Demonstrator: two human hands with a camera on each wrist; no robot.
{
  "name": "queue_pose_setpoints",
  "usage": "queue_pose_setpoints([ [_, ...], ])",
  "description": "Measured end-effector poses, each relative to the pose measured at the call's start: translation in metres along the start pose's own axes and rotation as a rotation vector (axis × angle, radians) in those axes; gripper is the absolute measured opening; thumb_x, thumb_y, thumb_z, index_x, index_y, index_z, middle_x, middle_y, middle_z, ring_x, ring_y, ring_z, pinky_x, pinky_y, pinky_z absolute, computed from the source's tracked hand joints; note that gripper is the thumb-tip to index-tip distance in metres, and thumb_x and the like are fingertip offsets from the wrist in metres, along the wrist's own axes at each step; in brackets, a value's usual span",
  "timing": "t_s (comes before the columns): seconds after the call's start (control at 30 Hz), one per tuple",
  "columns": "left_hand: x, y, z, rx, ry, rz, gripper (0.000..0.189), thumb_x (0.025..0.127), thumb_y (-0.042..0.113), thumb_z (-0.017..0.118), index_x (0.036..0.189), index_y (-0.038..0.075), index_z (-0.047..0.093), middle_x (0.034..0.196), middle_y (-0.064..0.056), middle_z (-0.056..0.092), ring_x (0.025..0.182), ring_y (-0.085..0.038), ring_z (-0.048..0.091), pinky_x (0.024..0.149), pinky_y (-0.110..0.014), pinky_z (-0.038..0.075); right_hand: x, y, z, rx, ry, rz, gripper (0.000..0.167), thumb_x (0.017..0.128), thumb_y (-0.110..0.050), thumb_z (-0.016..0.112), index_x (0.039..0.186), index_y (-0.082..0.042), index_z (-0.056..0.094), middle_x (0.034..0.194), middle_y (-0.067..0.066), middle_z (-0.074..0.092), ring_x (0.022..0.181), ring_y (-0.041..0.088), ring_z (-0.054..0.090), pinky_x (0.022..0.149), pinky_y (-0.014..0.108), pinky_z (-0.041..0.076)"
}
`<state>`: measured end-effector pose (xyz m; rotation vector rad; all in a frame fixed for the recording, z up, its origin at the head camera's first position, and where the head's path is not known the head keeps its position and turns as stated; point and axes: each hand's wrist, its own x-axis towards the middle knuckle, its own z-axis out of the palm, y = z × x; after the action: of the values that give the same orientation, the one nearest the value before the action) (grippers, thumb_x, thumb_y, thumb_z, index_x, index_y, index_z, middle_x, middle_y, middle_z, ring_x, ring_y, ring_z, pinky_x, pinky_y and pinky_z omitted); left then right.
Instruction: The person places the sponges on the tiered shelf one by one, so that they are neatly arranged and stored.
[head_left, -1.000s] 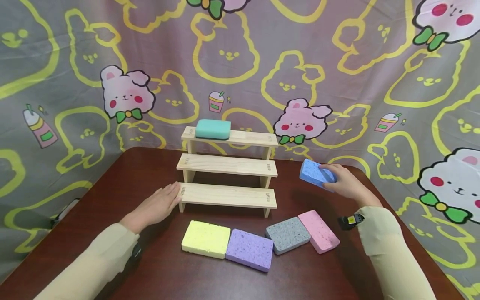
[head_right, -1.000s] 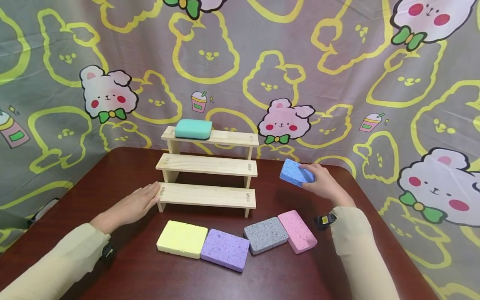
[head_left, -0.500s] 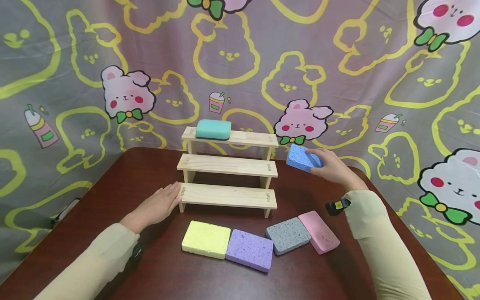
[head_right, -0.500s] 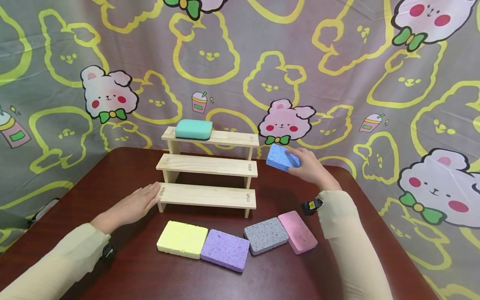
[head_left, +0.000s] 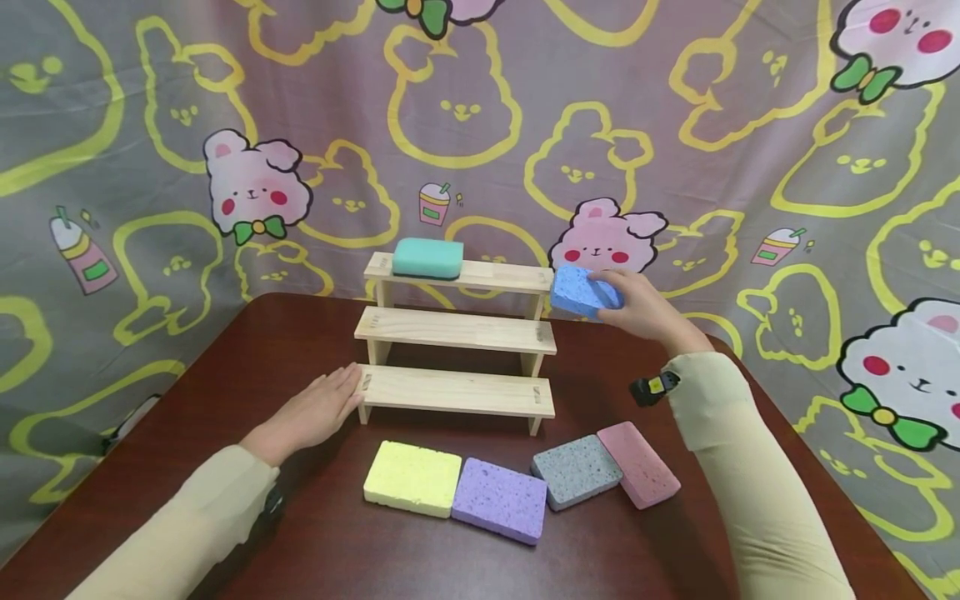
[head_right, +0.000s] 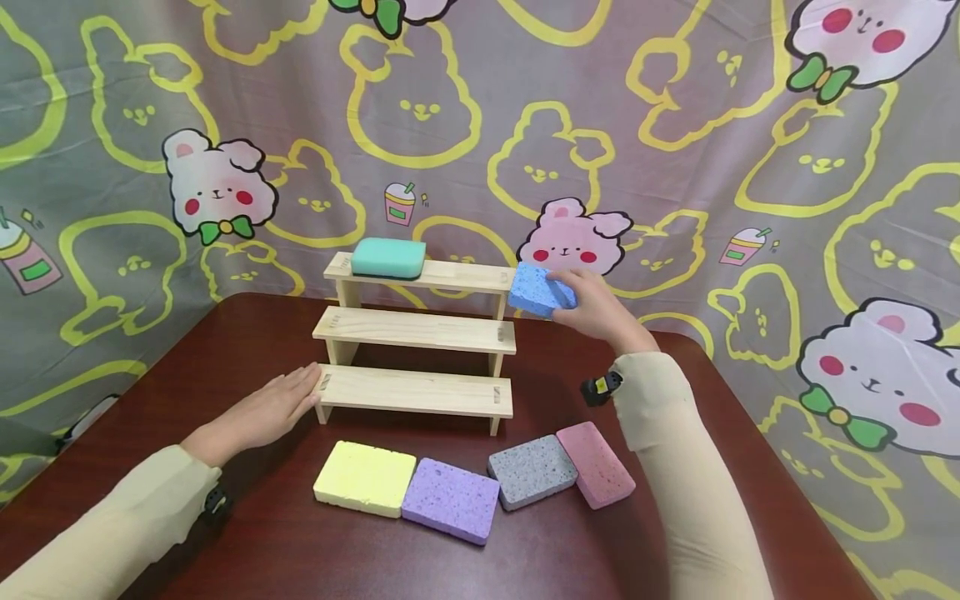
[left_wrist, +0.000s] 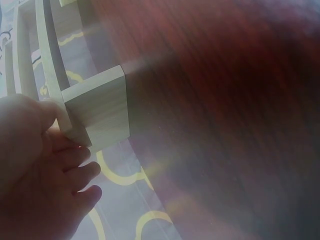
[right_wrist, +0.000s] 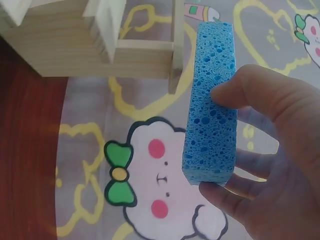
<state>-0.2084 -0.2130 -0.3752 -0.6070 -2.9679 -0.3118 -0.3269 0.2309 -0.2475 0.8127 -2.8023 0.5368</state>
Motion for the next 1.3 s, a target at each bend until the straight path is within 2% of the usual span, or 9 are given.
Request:
queue_pose_setpoints([
  [0.1, 0.0, 0.0, 0.0, 0.001, -0.005, -0.009, 0.05, 0.098, 0.018, 0.043, 0.132, -0.017, 0.034, 0.138, -0.031, 0.033, 0.127, -0.042, 0.03, 0.103, -0.052, 0.025, 0.008, -0.005, -0.001, 0.004, 0.016, -0.023, 0.052, 0.081, -0.007, 0.063, 0.131, -0.002, 0.048, 0.133, 0.025, 0.04, 0.116, 0.039, 0.037, 0.096, 0.056, 0.033],
  [0.5, -0.001, 0.0, 0.001, -0.004, -0.016, -0.022, 0.05, 0.098, 0.019, 0.043, 0.133, -0.016, 0.034, 0.138, -0.03, 0.033, 0.128, -0.042, 0.03, 0.103, -0.052, 0.025, 0.034, -0.029, 0.008, 0.031, -0.035, 0.031, 0.054, 0.082, -0.011, 0.062, 0.134, -0.007, 0.046, 0.136, 0.021, 0.038, 0.116, 0.035, 0.036, 0.096, 0.054, 0.034],
  [0.7, -0.001, 0.001, 0.0, -0.001, -0.012, -0.016, 0.051, 0.098, 0.019, 0.044, 0.133, -0.016, 0.034, 0.138, -0.03, 0.033, 0.128, -0.042, 0.03, 0.103, -0.052, 0.025, 0.048, -0.034, 0.014, 0.013, -0.016, -0.002, 0.053, 0.081, -0.013, 0.064, 0.131, -0.008, 0.049, 0.134, 0.018, 0.042, 0.118, 0.033, 0.038, 0.097, 0.05, 0.033],
  [1.0, -0.002, 0.001, -0.002, -0.003, -0.021, -0.024, 0.051, 0.098, 0.019, 0.042, 0.133, -0.016, 0.033, 0.139, -0.03, 0.032, 0.128, -0.042, 0.029, 0.103, -0.052, 0.024, 0.068, -0.045, 0.023, -0.013, -0.037, -0.033, 0.055, 0.079, -0.012, 0.064, 0.132, -0.006, 0.049, 0.13, 0.021, 0.044, 0.116, 0.034, 0.039, 0.096, 0.05, 0.034],
  [1.3, 0.0, -0.001, 0.0, 0.008, -0.005, -0.005, 0.05, 0.098, 0.018, 0.042, 0.133, -0.016, 0.034, 0.138, -0.031, 0.033, 0.128, -0.042, 0.03, 0.103, -0.053, 0.024, 0.081, -0.058, 0.029, 0.031, -0.084, -0.022, 0.058, 0.079, -0.012, 0.062, 0.134, -0.01, 0.046, 0.139, 0.018, 0.035, 0.126, 0.033, 0.029, 0.097, 0.051, 0.032],
])
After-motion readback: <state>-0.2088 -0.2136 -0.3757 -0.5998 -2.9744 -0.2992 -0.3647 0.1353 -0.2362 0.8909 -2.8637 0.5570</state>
